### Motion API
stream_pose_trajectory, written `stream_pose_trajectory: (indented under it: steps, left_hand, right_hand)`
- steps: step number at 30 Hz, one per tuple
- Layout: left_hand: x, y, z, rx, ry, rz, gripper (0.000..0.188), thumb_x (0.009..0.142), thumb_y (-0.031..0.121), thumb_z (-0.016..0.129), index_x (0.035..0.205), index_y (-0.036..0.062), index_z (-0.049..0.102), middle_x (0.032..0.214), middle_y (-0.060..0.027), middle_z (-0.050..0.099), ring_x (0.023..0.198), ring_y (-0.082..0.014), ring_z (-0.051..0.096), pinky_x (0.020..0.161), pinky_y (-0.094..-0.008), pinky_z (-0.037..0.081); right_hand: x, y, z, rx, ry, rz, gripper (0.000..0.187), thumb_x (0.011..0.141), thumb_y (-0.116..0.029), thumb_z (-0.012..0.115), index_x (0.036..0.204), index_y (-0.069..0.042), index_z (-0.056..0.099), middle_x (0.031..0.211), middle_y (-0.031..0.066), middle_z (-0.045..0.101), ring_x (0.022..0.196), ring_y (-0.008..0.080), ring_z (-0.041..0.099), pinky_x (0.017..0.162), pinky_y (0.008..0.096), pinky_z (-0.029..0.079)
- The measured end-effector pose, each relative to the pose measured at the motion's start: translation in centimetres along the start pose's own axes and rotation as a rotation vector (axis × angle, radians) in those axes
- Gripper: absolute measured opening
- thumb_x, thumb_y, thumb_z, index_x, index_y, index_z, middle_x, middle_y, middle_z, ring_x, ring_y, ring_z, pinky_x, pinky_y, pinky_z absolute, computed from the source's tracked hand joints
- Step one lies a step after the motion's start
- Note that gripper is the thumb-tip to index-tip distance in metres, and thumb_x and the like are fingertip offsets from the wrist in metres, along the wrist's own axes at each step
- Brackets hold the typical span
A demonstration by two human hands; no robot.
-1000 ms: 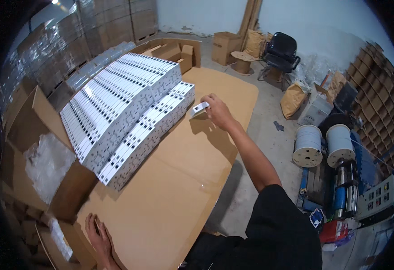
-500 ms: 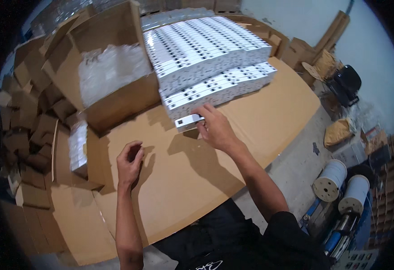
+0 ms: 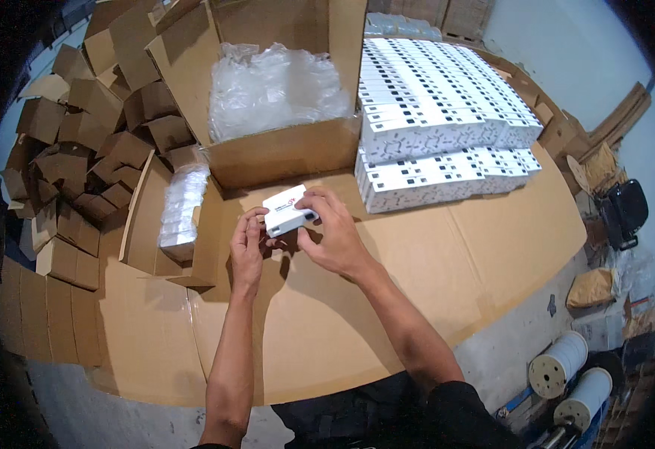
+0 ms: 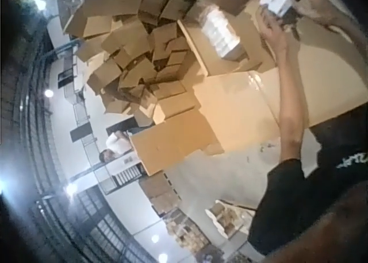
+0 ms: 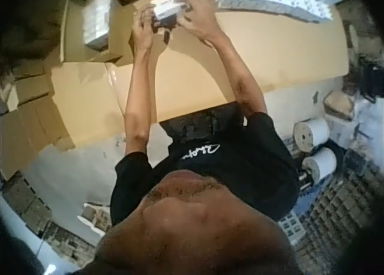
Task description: Packing small product boxes into bubble wrap bags and then into larger shipping cartons.
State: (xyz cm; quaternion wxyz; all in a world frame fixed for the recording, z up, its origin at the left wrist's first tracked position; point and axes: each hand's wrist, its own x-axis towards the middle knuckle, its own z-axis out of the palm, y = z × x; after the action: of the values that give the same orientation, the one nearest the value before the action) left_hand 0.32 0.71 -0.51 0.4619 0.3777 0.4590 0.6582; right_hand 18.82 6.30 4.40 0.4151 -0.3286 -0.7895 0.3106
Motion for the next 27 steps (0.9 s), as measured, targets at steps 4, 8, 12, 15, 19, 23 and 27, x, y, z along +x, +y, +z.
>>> stream_pose_trajectory:
  steps: [4, 8, 12, 15, 19, 23, 27]
  left_hand:
    - [1.5, -1.0, 0.6, 0.131, 0.04, 0.072, 0.028, 0.104, 0.014, 0.06, 0.131, 0.0057, 0.055, 0.101, -0.0079, 0.069, 0.088, -0.0116, 0.066, 0.073, -0.027, 0.057]
    - [2.7, -1.2, 1.7, 0.158, 0.066, 0.159, 0.043, 0.097, 0.0, 0.064, 0.138, 0.0038, 0.051, 0.112, -0.0138, 0.069, 0.102, -0.0173, 0.067, 0.089, -0.0312, 0.057]
    - [3.2, -1.8, 1.5, 0.292, 0.078, 0.229, 0.045, 0.095, -0.003, 0.064, 0.138, 0.0011, 0.051, 0.118, -0.0168, 0.07, 0.11, -0.0202, 0.067, 0.094, -0.0331, 0.056]
    - [3.2, -2.3, 1.2, 0.446, 0.051, 0.266, 0.041, 0.095, -0.004, 0.063, 0.135, -0.001, 0.054, 0.118, -0.0163, 0.07, 0.11, -0.0207, 0.068, 0.094, -0.0337, 0.056]
    - [2.8, -2.3, 1.1, 0.477, 0.07, 0.254, 0.04, 0.094, -0.005, 0.063, 0.133, -0.0022, 0.055, 0.118, -0.0173, 0.07, 0.109, -0.0222, 0.069, 0.094, -0.0346, 0.057]
    - [2.7, -1.9, 1.2, 0.566, 0.066, 0.229, 0.042, 0.093, -0.004, 0.064, 0.134, -0.0026, 0.053, 0.118, -0.0197, 0.07, 0.11, -0.0242, 0.07, 0.094, -0.035, 0.056]
    - [2.4, -1.5, 1.4, 0.576, 0.063, 0.263, 0.05, 0.092, -0.002, 0.067, 0.138, -0.0014, 0.05, 0.119, -0.0202, 0.07, 0.109, -0.0259, 0.071, 0.095, -0.036, 0.055]
  right_hand:
    - [-0.2, 3.7, 1.3, 0.337, 0.055, 0.18, 0.019, 0.096, 0.001, 0.061, 0.114, 0.004, 0.062, 0.141, 0.0157, 0.052, 0.112, 0.0232, 0.066, 0.086, 0.0325, 0.059]
    - [0.2, 6.9, 2.7, 0.523, 0.129, 0.199, 0.02, 0.094, 0.004, 0.061, 0.114, 0.004, 0.061, 0.131, 0.015, 0.06, 0.106, 0.0222, 0.069, 0.085, 0.0331, 0.059]
    - [0.6, 7.9, 2.7, 0.352, 0.162, 0.192, 0.023, 0.093, 0.008, 0.063, 0.114, 0.003, 0.056, 0.114, 0.0127, 0.066, 0.102, 0.0186, 0.069, 0.089, 0.0309, 0.057]
    - [0.7, 7.9, 2.4, 0.311, 0.163, 0.191, 0.025, 0.093, 0.01, 0.064, 0.114, 0.002, 0.052, 0.111, 0.0114, 0.066, 0.103, 0.0165, 0.068, 0.091, 0.0292, 0.056]
    - [0.5, 7.3, 2.0, 0.211, 0.096, 0.191, 0.029, 0.091, 0.01, 0.065, 0.115, 0.002, 0.051, 0.109, 0.0132, 0.066, 0.103, 0.0176, 0.069, 0.091, 0.0311, 0.056]
    - [0.5, 7.2, 1.8, 0.216, 0.103, 0.202, 0.031, 0.09, 0.01, 0.065, 0.116, 0.001, 0.05, 0.109, 0.0145, 0.066, 0.104, 0.0191, 0.07, 0.091, 0.0318, 0.057]
    - [0.4, 7.0, 2.0, 0.225, 0.124, 0.183, 0.036, 0.087, 0.007, 0.067, 0.118, 0.001, 0.05, 0.109, 0.0164, 0.067, 0.105, 0.0257, 0.071, 0.094, 0.036, 0.055]
